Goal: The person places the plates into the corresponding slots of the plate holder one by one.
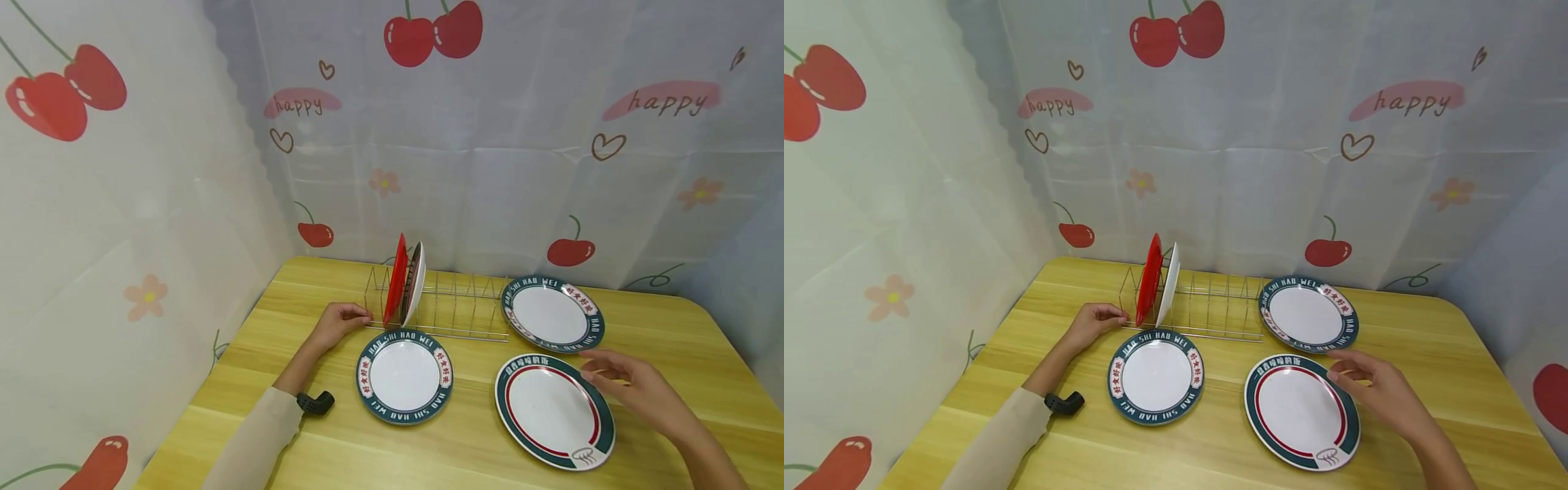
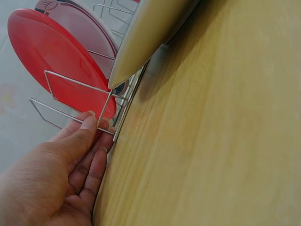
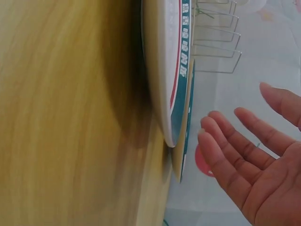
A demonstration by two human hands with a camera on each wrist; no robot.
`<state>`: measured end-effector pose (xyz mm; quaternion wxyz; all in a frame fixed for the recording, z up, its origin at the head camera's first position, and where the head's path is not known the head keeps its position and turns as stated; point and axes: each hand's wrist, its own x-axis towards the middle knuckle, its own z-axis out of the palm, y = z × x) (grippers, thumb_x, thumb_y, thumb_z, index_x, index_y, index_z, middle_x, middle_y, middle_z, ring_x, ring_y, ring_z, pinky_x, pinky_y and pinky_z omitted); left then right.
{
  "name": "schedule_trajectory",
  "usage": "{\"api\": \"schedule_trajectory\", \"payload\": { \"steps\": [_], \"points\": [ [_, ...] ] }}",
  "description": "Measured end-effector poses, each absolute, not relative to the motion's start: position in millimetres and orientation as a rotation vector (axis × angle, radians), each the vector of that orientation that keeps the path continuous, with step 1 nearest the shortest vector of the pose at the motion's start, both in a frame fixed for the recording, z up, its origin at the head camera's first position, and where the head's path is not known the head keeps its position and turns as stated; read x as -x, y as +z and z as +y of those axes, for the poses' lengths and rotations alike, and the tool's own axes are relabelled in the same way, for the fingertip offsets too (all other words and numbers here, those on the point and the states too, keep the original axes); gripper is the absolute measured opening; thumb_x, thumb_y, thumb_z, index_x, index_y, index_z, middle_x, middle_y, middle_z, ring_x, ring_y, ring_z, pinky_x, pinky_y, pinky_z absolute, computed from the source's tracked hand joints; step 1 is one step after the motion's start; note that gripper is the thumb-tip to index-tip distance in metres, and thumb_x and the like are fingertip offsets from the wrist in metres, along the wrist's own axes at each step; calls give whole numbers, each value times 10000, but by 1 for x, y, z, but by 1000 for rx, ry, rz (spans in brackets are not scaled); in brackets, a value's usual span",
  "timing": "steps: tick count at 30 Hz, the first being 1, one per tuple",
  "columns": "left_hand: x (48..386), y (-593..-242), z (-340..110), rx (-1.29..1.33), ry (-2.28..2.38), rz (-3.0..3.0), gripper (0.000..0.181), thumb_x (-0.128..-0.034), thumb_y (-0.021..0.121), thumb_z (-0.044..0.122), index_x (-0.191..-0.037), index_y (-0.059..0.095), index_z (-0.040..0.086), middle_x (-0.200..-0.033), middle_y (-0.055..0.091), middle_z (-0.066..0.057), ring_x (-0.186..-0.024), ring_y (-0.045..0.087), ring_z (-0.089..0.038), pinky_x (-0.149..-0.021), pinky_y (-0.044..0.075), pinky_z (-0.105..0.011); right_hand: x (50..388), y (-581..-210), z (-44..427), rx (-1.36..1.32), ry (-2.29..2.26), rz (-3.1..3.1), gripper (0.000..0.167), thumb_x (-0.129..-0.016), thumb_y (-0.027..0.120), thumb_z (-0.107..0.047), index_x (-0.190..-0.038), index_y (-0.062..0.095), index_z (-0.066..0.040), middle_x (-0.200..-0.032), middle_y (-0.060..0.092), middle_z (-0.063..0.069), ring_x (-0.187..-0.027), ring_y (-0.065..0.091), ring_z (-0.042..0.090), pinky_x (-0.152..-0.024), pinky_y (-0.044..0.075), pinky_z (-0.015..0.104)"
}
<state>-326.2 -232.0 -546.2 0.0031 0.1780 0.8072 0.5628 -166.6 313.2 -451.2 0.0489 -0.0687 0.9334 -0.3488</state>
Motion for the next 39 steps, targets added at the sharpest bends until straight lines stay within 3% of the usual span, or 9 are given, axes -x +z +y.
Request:
{"api": "schedule_trajectory", "payload": {
  "steps": [11,16,22,29,35,39],
  "points": [
    [326,-546,-233,-563,1743,2552,124,-915,770,170,-1020,798,110,-991,769,-17,-966,710,-188,-856,560,-260,173,-458,319,105,-1154,2583,495,-967,654,-71,-1404,489,97,-1067,702,132,-927,667,248,-727,592,296],
    [327,-545,-232,-547,1749,2547,122,-917,768,167,-1018,798,105,-990,769,-22,-960,709,-190,-851,561,-262,173,-459,321,42,-1067,2673,458,-961,670,-86,-1376,546,63,-1044,686,101,-904,626,234,-690,578,286],
    [325,-543,-231,-529,1749,2550,124,-918,763,144,-1024,794,87,-996,769,-35,-958,707,-184,-850,555,-239,175,-464,328,6,-1072,2668,471,-956,676,-82,-1365,526,97,-1025,654,107,-892,608,233,-693,588,306],
    [307,-518,-222,-520,1741,2563,114,-929,730,53,-1025,781,16,-988,771,-69,-970,710,-240,-840,546,-209,179,-475,330,13,-1198,2448,662,-947,684,-70,-1480,337,110,-1085,627,140,-937,619,250,-790,605,389],
    [307,-517,-223,-539,1750,2542,116,-931,724,43,-1027,777,5,-991,771,-74,-957,713,-202,-848,549,-215,180,-479,335,81,-1233,2401,807,-894,726,-29,-1545,257,52,-1135,600,171,-965,583,269,-768,570,342],
    [311,-522,-224,-524,1744,2537,113,-928,726,38,-1022,778,3,-984,772,-70,-958,713,-211,-844,550,-215,177,-483,340,202,-1361,2250,793,-938,686,-61,-1587,230,-32,-1316,538,326,-1101,601,298,-831,579,345]
  ]
}}
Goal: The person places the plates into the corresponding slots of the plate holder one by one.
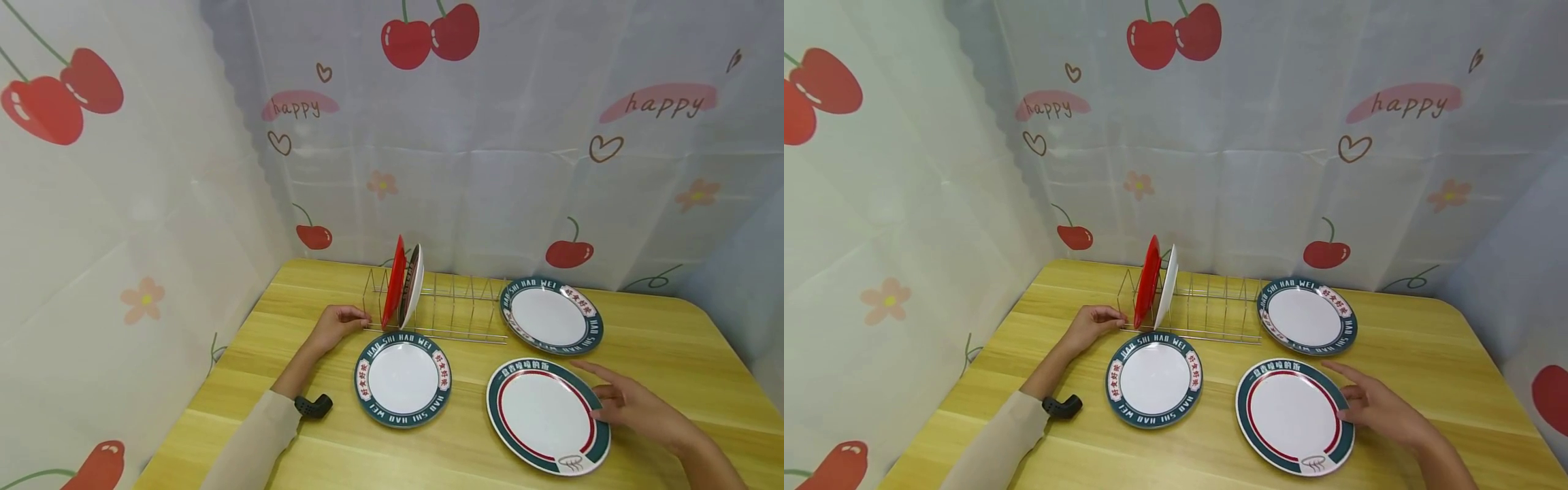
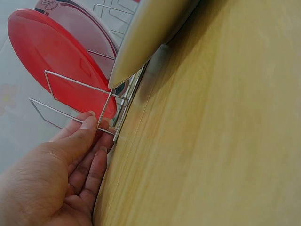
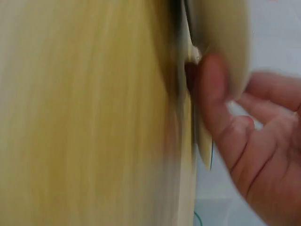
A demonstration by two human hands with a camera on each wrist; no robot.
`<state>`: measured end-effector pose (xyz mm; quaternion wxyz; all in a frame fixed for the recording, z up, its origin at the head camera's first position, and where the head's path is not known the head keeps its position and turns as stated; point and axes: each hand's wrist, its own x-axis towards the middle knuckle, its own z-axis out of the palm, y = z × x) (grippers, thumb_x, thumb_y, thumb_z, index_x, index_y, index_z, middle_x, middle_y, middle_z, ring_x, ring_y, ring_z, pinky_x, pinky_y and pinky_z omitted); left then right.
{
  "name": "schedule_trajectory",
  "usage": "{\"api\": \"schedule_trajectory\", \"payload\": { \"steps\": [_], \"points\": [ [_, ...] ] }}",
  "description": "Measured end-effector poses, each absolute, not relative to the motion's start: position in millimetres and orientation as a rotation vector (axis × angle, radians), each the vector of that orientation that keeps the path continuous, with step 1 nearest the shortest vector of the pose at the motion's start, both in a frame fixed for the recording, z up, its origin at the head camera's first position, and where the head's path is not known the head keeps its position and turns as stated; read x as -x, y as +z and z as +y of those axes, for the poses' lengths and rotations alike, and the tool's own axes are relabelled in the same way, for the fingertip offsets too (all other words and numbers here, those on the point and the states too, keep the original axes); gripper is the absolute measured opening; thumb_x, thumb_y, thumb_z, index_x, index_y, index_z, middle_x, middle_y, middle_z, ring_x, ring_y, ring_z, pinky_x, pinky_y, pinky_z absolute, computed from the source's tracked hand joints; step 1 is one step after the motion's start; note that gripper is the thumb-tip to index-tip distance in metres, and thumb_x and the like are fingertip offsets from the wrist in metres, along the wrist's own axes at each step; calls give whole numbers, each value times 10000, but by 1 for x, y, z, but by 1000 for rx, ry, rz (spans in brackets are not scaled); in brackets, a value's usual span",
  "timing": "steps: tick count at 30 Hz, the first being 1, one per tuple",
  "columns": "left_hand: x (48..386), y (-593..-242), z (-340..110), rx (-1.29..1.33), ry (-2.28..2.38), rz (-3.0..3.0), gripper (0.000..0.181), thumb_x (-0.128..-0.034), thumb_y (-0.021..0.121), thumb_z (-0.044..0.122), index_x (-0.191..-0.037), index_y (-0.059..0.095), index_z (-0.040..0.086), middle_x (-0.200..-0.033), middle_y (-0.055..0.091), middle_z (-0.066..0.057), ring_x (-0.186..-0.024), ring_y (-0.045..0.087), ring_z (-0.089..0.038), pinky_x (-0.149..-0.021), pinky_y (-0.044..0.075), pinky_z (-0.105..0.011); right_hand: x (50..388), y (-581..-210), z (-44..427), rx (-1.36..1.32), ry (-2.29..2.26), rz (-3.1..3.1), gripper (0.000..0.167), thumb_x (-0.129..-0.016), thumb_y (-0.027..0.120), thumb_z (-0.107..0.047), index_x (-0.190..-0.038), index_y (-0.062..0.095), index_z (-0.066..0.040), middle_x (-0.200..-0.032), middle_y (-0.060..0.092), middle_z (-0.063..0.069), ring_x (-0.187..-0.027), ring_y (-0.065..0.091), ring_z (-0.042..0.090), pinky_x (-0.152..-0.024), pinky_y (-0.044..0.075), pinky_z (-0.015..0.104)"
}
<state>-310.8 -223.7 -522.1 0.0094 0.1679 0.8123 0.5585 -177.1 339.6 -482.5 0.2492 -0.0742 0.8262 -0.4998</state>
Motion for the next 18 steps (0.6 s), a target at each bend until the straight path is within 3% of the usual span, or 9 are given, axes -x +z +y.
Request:
{"api": "schedule_trajectory", "payload": {
  "steps": [3,6,11,15,18],
  "points": [
    [318,-532,-226,-511,1735,2544,119,-928,728,42,-1030,778,5,-987,772,-70,-963,713,-212,-846,549,-211,176,-485,340,324,-1471,2066,720,-1006,586,-72,-1619,215,-142,-1447,450,349,-1170,610,268,-894,571,350],
    [323,-540,-228,-505,1736,2546,131,-929,730,54,-1043,778,10,-998,772,-69,-965,714,-200,-850,548,-209,176,-484,339,387,-1507,1964,679,-1032,538,-88,-1624,235,-226,-1493,466,187,-1153,603,170,-918,559,344],
    [324,-543,-230,-507,1765,2524,148,-917,759,110,-1041,785,34,-1005,770,-68,-968,714,-203,-853,552,-216,173,-482,332,414,-1546,1889,690,-1042,518,-91,-1634,177,-187,-1526,341,-152,-1202,523,43,-974,527,337],
    [323,-542,-230,-514,1780,2513,146,-909,771,146,-1027,793,62,-1001,771,-64,-967,717,-217,-857,555,-225,169,-479,327,485,-1616,1822,696,-1055,445,-28,-1641,100,-176,-1508,314,-265,-1277,471,9,-1017,502,328],
    [323,-541,-231,-520,1776,2518,133,-910,772,159,-1018,798,87,-997,772,-50,-969,716,-213,-864,555,-232,165,-474,321,517,-1683,1814,700,-1051,408,-7,-1642,87,-198,-1542,289,-235,-1300,464,24,-1010,512,359]
  ]
}}
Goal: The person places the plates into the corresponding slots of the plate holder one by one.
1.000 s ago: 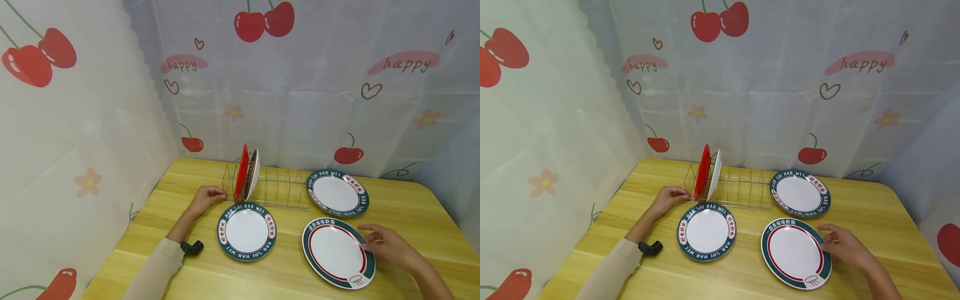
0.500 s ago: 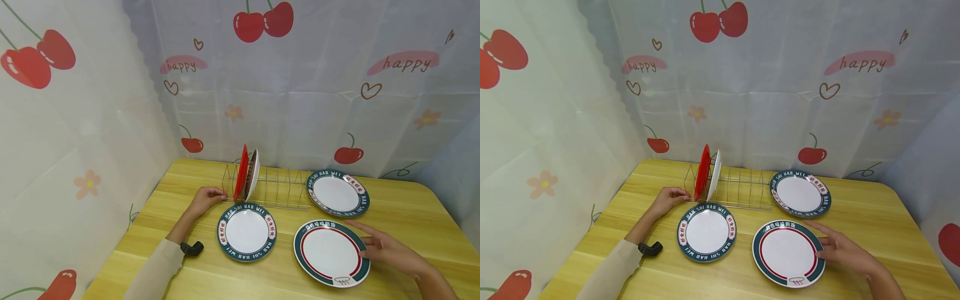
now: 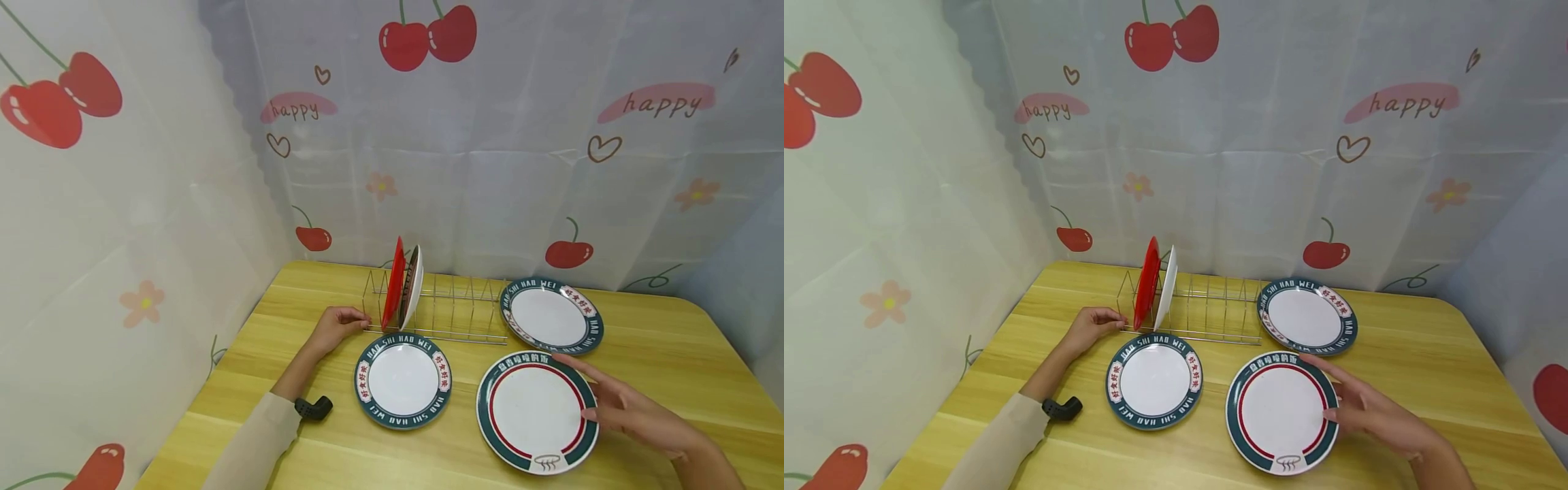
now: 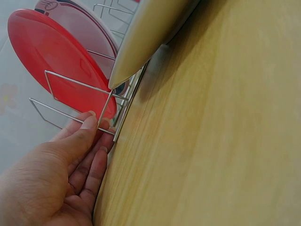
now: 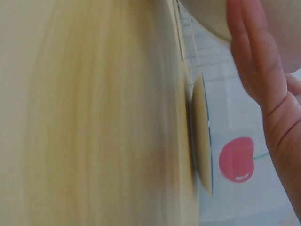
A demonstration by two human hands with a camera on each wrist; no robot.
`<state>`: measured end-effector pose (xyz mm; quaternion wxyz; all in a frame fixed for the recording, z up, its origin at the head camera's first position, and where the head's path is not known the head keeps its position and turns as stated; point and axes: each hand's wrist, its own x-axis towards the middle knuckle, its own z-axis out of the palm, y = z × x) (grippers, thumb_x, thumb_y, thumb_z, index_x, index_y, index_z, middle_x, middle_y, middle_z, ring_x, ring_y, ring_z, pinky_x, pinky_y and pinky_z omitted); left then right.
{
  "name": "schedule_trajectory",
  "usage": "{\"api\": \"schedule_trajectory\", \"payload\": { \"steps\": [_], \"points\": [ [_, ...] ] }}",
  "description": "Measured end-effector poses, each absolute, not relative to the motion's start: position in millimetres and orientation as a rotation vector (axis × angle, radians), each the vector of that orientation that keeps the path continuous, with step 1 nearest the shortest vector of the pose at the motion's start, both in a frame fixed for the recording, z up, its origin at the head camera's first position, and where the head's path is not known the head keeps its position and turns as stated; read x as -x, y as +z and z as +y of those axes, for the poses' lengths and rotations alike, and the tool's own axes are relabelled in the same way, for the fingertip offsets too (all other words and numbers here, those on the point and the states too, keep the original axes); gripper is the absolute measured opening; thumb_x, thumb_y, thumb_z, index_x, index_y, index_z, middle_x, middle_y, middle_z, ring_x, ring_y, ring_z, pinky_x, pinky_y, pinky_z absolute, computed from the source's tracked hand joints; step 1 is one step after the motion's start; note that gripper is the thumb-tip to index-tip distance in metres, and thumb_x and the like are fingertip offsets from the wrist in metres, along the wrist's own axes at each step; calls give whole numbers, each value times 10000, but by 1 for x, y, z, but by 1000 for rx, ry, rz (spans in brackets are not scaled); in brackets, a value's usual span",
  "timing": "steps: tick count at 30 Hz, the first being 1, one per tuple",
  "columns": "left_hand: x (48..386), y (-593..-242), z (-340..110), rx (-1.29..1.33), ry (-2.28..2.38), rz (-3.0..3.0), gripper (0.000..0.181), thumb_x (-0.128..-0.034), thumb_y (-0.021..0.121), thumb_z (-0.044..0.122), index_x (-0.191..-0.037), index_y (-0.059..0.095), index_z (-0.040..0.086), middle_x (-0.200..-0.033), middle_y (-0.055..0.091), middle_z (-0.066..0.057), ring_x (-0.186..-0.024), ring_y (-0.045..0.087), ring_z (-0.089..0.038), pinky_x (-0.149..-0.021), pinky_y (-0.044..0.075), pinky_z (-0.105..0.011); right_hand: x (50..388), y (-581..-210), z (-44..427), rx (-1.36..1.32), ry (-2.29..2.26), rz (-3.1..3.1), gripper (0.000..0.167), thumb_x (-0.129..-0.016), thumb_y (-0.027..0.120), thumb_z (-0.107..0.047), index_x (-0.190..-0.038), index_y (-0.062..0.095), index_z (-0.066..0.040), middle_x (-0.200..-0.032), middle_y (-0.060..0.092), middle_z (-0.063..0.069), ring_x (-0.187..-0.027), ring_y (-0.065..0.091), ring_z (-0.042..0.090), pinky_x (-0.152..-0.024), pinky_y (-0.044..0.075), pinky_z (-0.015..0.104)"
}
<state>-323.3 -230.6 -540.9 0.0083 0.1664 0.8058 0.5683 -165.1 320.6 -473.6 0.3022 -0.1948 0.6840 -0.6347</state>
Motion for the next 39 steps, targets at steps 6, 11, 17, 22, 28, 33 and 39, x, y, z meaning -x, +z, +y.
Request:
{"api": "schedule_trajectory", "payload": {
  "steps": [6,11,17,22,28,33,39],
  "points": [
    [324,-544,-233,-541,1761,2535,124,-916,766,160,-1019,799,99,-995,770,-32,-968,710,-191,-871,556,-250,157,-464,302,532,-1812,1845,712,-1045,417,4,-1638,88,-215,-1531,343,-122,-1243,546,133,-937,551,495],
    [323,-545,-233,-534,1763,2525,124,-915,768,160,-1016,798,95,-991,771,-35,-962,713,-194,-863,558,-246,153,-457,293,451,-1855,1925,703,-1058,427,-23,-1636,103,-259,-1490,382,-127,-1192,581,140,-923,563,465],
    [322,-544,-233,-525,1765,2518,126,-913,770,164,-1017,799,100,-996,770,-42,-971,710,-206,-871,554,-242,150,-451,286,476,-1969,1942,687,-1059,410,-7,-1635,135,-261,-1482,391,-101,-1187,596,131,-917,568,424],
    [323,-543,-234,-524,1759,2530,124,-918,766,168,-1019,798,102,-994,770,-30,-969,706,-195,-872,552,-247,149,-449,283,561,-2097,1911,706,-1045,382,54,-1637,144,-247,-1501,364,-110,-1197,598,113,-908,566,401],
    [326,-543,-233,-520,1740,2541,117,-918,767,189,-1016,802,135,-997,769,-12,-978,703,-198,-883,554,-259,145,-441,279,624,-2178,1908,727,-1028,372,89,-1640,120,-212,-1526,365,-49,-1203,603,151,-891,573,410],
    [328,-543,-233,-510,1736,2539,101,-919,766,185,-1006,804,151,-991,769,-1,-978,703,-202,-882,556,-264,144,-428,270,649,-2204,1896,729,-1015,377,102,-1638,127,-184,-1525,342,21,-1200,608,171,-902,569,409],
    [327,-546,-233,-519,1744,2531,114,-919,767,182,-1019,804,142,-996,769,-9,-975,703,-206,-881,555,-261,147,-414,261,642,-2198,1909,698,-1020,398,100,-1628,180,-168,-1466,424,63,-1163,625,191,-888,579,415]
  ]
}}
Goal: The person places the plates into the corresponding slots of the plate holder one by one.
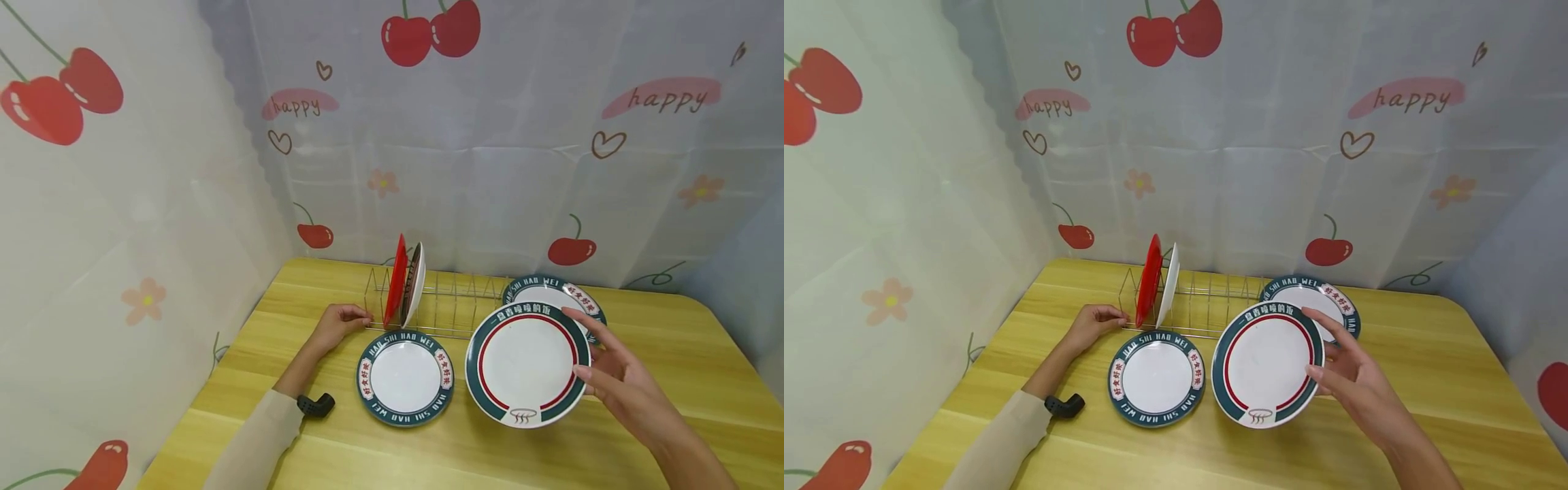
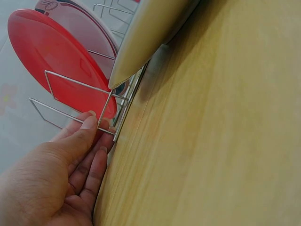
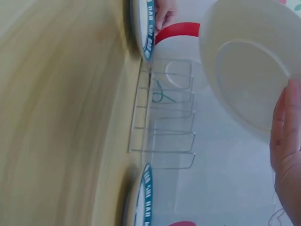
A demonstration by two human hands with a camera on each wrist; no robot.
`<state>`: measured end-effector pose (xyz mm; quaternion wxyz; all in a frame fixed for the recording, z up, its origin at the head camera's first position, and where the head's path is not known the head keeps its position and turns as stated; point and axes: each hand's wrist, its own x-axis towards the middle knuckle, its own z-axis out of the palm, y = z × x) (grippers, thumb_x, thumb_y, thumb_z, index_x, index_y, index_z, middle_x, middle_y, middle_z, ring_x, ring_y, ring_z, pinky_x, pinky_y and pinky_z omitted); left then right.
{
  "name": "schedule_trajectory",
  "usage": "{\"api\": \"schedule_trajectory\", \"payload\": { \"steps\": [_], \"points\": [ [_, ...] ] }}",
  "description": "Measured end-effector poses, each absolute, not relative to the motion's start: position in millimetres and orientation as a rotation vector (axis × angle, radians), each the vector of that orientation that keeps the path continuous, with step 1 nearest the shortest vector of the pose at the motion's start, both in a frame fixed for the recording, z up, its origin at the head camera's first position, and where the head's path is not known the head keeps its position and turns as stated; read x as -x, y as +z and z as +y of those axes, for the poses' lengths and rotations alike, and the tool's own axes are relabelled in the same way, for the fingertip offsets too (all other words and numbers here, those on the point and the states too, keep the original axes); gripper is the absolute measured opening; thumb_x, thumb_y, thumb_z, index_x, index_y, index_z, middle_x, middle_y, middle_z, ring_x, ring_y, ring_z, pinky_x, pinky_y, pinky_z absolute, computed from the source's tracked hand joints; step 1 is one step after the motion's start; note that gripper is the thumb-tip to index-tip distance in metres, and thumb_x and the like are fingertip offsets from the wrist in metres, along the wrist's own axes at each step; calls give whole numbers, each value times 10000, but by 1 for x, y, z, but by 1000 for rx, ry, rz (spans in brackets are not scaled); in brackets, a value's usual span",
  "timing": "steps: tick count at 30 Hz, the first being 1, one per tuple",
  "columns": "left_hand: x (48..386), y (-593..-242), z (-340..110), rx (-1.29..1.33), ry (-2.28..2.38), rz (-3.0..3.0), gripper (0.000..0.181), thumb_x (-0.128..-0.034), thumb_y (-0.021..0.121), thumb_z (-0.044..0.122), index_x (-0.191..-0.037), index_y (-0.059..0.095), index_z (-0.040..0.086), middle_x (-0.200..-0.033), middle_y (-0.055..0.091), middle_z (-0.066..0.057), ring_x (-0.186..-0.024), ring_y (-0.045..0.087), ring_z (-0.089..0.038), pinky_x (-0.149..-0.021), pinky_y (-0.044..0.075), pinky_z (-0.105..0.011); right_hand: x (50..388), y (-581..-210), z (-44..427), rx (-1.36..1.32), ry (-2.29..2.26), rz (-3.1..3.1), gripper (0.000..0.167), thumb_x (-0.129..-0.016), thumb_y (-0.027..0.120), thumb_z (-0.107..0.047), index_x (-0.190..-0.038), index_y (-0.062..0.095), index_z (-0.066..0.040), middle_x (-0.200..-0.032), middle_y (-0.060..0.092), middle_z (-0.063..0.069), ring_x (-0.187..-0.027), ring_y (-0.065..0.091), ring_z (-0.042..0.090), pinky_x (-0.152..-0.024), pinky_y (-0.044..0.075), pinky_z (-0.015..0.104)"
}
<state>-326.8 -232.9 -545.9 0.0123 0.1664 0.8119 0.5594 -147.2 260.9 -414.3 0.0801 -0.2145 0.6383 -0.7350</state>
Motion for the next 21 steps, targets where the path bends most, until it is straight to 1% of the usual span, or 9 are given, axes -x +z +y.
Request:
{"api": "schedule_trajectory", "payload": {
  "steps": [4,7,10,11,14,17,18,21],
  "points": [
    [327,-546,-233,-526,1746,2535,108,-921,764,184,-1014,804,148,-997,769,-3,-977,705,-202,-886,554,-266,149,-406,254,524,-2159,2001,670,-1037,449,46,-1618,232,-208,-1419,524,42,-1109,647,214,-849,597,413],
    [327,-546,-233,-524,1747,2537,107,-922,762,182,-1015,805,151,-999,769,-1,-981,704,-198,-890,554,-269,152,-401,249,493,-2162,2033,668,-1040,462,33,-1617,240,-220,-1386,560,50,-1061,650,209,-818,604,389],
    [325,-545,-233,-527,1744,2542,114,-922,763,181,-1024,805,149,-1002,768,-2,-982,701,-196,-894,553,-271,155,-397,244,530,-2201,2029,686,-1030,462,65,-1619,231,-198,-1376,541,93,-1041,643,192,-790,606,362],
    [325,-545,-233,-529,1744,2541,116,-922,763,178,-1025,805,146,-1001,768,-5,-981,701,-199,-894,553,-272,157,-396,242,550,-2215,2025,691,-1024,461,79,-1619,229,-183,-1424,498,81,-1056,636,182,-787,606,357],
    [324,-544,-233,-533,1748,2536,117,-921,763,171,-1025,804,139,-998,767,-10,-975,701,-200,-890,554,-270,161,-392,236,592,-2240,2024,708,-1008,471,107,-1617,229,-159,-1434,476,122,-1101,643,179,-803,607,373],
    [324,-544,-233,-533,1751,2535,116,-921,762,163,-1026,805,138,-997,768,-9,-971,703,-198,-885,555,-265,166,-388,231,595,-2249,2047,712,-1002,487,108,-1613,239,-159,-1427,490,126,-1126,650,177,-817,605,386],
    [324,-543,-233,-536,1749,2537,117,-922,761,161,-1028,805,136,-999,768,-10,-972,704,-198,-886,555,-264,168,-387,229,582,-2252,2056,712,-1001,497,102,-1611,247,-168,-1380,528,143,-1118,658,180,-814,606,384],
    [324,-543,-232,-545,1750,2540,121,-924,758,158,-1033,804,131,-1001,768,-13,-972,705,-196,-889,555,-266,174,-384,224,553,-2258,2085,712,-1000,523,84,-1606,269,-189,-1369,545,112,-1103,661,167,-799,609,367]
  ]
}}
